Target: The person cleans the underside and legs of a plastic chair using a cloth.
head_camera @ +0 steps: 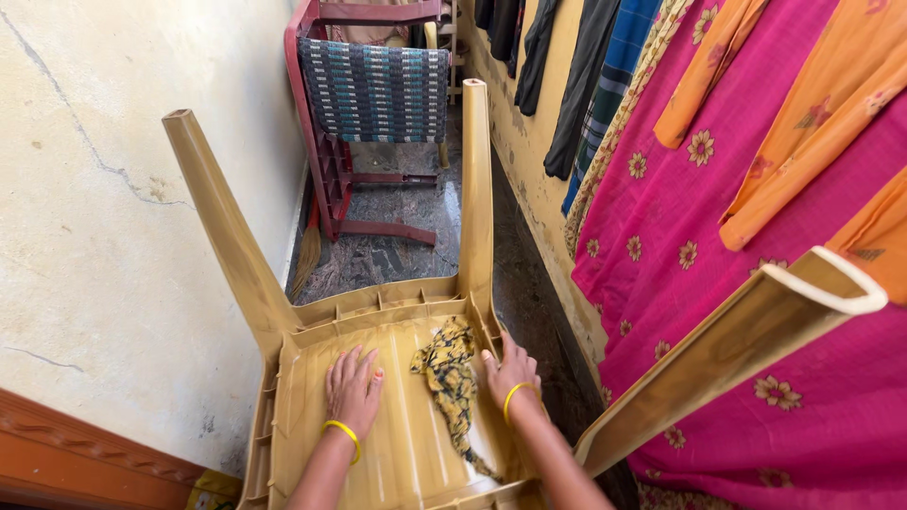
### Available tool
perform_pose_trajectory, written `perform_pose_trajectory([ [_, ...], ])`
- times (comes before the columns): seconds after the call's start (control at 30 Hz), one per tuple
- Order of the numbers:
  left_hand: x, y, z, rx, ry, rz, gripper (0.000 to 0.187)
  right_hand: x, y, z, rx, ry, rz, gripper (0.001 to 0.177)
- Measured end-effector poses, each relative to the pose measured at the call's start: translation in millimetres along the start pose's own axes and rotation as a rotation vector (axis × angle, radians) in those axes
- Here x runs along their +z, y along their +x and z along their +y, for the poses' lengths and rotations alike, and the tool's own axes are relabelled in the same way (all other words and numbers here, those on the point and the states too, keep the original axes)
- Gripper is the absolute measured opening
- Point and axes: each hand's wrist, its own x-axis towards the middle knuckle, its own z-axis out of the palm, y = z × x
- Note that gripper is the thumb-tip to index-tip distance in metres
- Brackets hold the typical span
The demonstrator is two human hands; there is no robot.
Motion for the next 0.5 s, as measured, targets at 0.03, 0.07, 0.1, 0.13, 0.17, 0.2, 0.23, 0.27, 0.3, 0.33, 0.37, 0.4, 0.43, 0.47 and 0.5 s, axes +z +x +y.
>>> perform_pose_trajectory([
  [0.03, -6, 3, 11, 0.001, 0.032, -0.01, 0.054, 1, 1, 0, -0.011, 0.003, 0.019, 0.068],
  [0.07, -11, 9, 22, 0.073, 0.009, 0.007, 0.054, -1, 5, 0, -0.021, 0.007, 0.038, 0.067],
  [0.1, -14, 9, 34, 0.139, -0.011, 0.014, 0.054, 0, 4, 2, -0.041, 0.025, 0.039, 0.067],
  [0.13, -13, 10, 47, 0.205, -0.032, 0.022, 0.055, 0, 3, 5, -0.06, 0.044, 0.04, 0.067],
  [0.17, -10, 13, 62, 0.195, -0.025, -0.084, 0.052, 0, 5, 4, -0.083, 0.067, 0.041, 0.067],
  [0.2, -5, 16, 78, 0.184, -0.018, -0.189, 0.048, 0, 5, 4, -0.099, 0.082, 0.051, 0.067],
  [0.23, -1, 15, 92, 0.263, 0.008, -0.286, 0.045, 0, 4, 5, -0.112, 0.1, 0.063, 0.068],
  [0.27, 4, 14, 105, 0.342, 0.034, -0.382, 0.043, -1, 5, 5, -0.124, 0.119, 0.074, 0.068],
  [0.3, 8, 15, 116, 0.35, 0.062, -0.413, 0.045, -2, 5, 6, -0.138, 0.12, 0.082, 0.069],
  [0.33, 13, 15, 125, 0.358, 0.09, -0.444, 0.048, -3, 5, 6, -0.151, 0.121, 0.09, 0.071],
  [0.37, 15, 13, 131, 0.363, 0.116, -0.477, 0.051, -3, 3, 7, -0.163, 0.12, 0.094, 0.072],
  [0.4, 15, 16, 133, 0.345, 0.156, -0.483, 0.051, -3, 2, 6, -0.148, 0.105, 0.069, 0.068],
  [0.43, 15, 25, 134, 0.328, 0.195, -0.489, 0.05, -4, 3, 5, -0.132, 0.089, 0.044, 0.064],
  [0.47, 15, 33, 135, 0.312, 0.235, -0.495, 0.05, -5, 2, 3, -0.116, 0.073, 0.019, 0.06],
  [0.5, 14, 43, 133, 0.297, 0.273, -0.505, 0.049, -6, 2, 2, -0.117, 0.084, 0.019, 0.061],
])
